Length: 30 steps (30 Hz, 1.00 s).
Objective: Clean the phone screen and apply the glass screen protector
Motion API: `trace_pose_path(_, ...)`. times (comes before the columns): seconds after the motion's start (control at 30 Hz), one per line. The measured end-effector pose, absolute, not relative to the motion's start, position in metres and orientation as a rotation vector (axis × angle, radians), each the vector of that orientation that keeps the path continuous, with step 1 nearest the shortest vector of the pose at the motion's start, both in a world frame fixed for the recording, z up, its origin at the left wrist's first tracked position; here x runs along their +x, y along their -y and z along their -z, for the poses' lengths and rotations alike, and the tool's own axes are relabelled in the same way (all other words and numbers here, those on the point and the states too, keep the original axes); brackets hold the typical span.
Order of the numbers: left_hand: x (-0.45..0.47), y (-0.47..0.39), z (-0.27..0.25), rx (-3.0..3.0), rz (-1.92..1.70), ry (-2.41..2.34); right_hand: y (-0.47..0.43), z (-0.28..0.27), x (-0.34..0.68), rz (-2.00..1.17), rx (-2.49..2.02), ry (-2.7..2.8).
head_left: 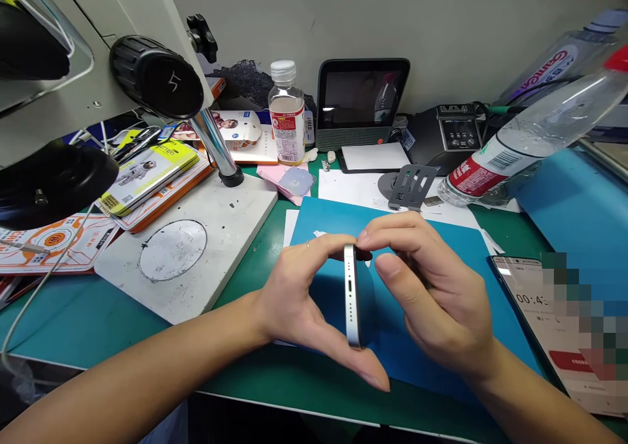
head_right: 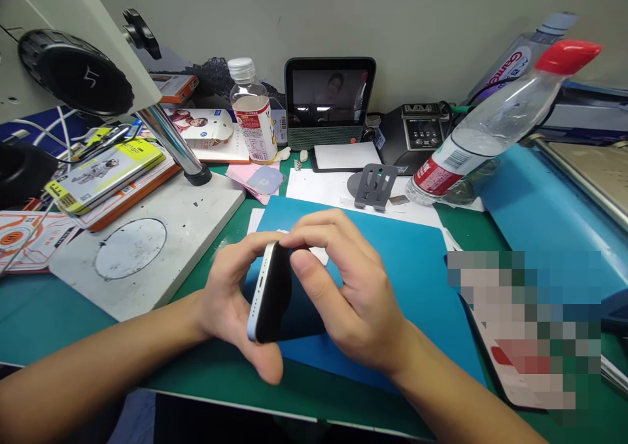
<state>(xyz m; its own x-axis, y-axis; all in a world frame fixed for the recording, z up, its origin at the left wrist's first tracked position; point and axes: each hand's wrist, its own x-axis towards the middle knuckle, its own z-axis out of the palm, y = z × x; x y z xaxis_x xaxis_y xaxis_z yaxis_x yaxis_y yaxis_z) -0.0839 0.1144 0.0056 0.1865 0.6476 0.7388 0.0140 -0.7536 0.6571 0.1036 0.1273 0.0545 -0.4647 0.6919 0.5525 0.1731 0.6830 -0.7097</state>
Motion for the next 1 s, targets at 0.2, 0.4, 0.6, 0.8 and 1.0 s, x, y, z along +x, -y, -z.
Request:
trace_pose_path(0.2,-0.084,-0.116,-0.005,1.949,-1.600,-0.642,-0.127,-0.053,0.104,-0.753,-0.655,1.987)
trace_pose_path(0.4,-0.086,-0.106,-0.009,1.944,-1.545,-0.693,-0.124,-0.058,0.102,-0.739,-0.640,1.956)
trace_pose_path(0.6,-0.093,-0.104,-0.004,1.995,-1.485,-0.827,-0.125,-0.059,0.104,-0.740,-0.562,1.971)
trace_pose_path(0.8,-0.085,-0.103,-0.015,2.038,-1.490,-0.857,-0.126,-0.055,0.105,-0.722,-0.492,1.948)
trace_pose_path(1.0,-0.087,-0.103,-0.016,1.987,-1.391,-0.808,-0.126,-0.052,0.104,-0.622,-0.486,1.929)
